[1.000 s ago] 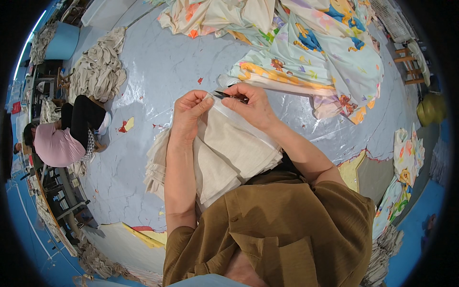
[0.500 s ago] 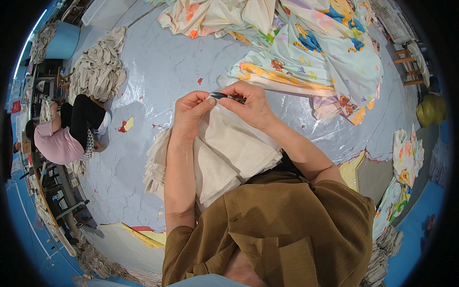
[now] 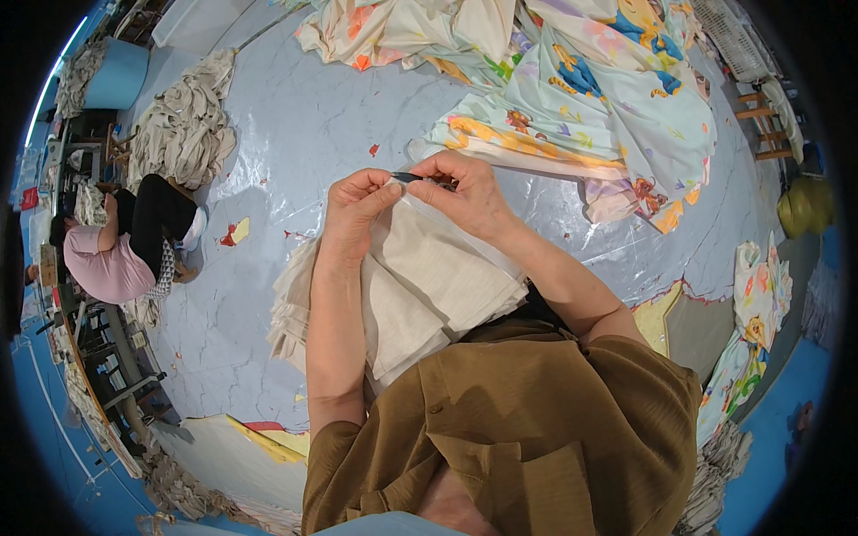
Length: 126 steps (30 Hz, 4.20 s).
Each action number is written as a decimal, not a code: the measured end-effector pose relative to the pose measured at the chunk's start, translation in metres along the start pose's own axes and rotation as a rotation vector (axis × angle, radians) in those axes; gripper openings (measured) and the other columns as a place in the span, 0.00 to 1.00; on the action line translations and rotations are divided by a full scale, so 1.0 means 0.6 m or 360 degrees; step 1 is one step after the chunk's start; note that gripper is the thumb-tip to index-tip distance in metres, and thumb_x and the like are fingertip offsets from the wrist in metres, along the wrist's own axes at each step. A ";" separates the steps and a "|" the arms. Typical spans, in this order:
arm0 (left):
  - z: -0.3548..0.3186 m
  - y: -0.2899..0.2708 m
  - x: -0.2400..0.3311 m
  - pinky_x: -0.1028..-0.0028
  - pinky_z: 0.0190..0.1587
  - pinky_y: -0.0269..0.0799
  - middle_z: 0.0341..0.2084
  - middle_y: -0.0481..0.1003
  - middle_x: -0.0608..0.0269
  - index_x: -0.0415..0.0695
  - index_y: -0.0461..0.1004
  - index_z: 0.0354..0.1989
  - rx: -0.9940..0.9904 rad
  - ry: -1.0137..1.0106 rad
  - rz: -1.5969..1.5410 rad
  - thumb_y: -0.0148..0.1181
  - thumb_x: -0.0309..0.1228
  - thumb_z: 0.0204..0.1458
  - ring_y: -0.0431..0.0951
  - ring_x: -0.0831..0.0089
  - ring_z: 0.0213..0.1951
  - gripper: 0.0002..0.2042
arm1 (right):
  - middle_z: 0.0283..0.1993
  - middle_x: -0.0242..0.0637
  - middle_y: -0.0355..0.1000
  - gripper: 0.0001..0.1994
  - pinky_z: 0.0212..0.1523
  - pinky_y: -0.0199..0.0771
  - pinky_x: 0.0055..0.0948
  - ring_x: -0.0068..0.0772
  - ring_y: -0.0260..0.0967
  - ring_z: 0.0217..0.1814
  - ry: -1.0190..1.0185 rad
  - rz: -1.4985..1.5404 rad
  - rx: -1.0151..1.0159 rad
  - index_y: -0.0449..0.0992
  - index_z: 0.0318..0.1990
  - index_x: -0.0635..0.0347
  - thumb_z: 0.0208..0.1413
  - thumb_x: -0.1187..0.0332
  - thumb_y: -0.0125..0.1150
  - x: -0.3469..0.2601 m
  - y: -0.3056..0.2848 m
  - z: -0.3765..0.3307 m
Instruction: The person trims loose threads from a stack of folded fabric pieces using thread snips, turning through the pieces by hand.
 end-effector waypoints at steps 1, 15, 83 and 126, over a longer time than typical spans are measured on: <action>0.000 -0.001 -0.001 0.82 0.39 0.71 0.28 0.80 0.67 0.39 0.80 0.34 -0.0005 0.0000 0.0002 0.67 0.22 0.49 0.76 0.82 0.31 0.05 | 0.33 0.29 0.74 0.09 0.33 0.69 0.18 0.13 0.66 0.32 0.0012 0.0030 -0.0004 0.79 0.39 0.67 0.54 0.71 0.68 0.000 0.001 0.000; -0.001 0.015 -0.005 0.79 0.40 0.72 0.31 0.80 0.66 0.38 0.80 0.36 0.0031 -0.0023 0.0000 0.64 0.22 0.52 0.77 0.81 0.32 0.04 | 0.31 0.19 0.68 0.13 0.32 0.60 0.14 0.10 0.60 0.31 0.0321 0.0444 0.0096 0.75 0.46 0.63 0.57 0.66 0.65 0.008 -0.027 -0.015; -0.107 0.171 -0.083 0.83 0.24 0.69 0.23 0.74 0.71 0.38 0.78 0.28 -0.0405 -0.0176 0.0797 0.68 0.24 0.48 0.70 0.87 0.20 0.04 | 0.26 0.25 0.69 0.09 0.30 0.64 0.22 0.15 0.62 0.30 0.0278 -0.0293 -0.0073 0.76 0.33 0.69 0.55 0.70 0.65 -0.040 -0.114 -0.216; -0.121 0.176 -0.069 0.70 0.28 0.73 0.28 0.74 0.61 0.41 0.75 0.28 -0.0482 0.1370 0.1401 0.68 0.18 0.38 0.77 0.65 0.27 0.09 | 0.33 0.30 0.76 0.07 0.37 0.67 0.21 0.16 0.68 0.35 0.0536 0.0029 -0.0496 0.79 0.36 0.64 0.54 0.71 0.67 -0.042 -0.171 -0.226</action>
Point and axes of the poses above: each hand's wrist, its own z-axis towards the middle knuckle, its own y-axis out of the palm, x = y × z, the point moved 1 cm from there along z, towards the middle knuckle
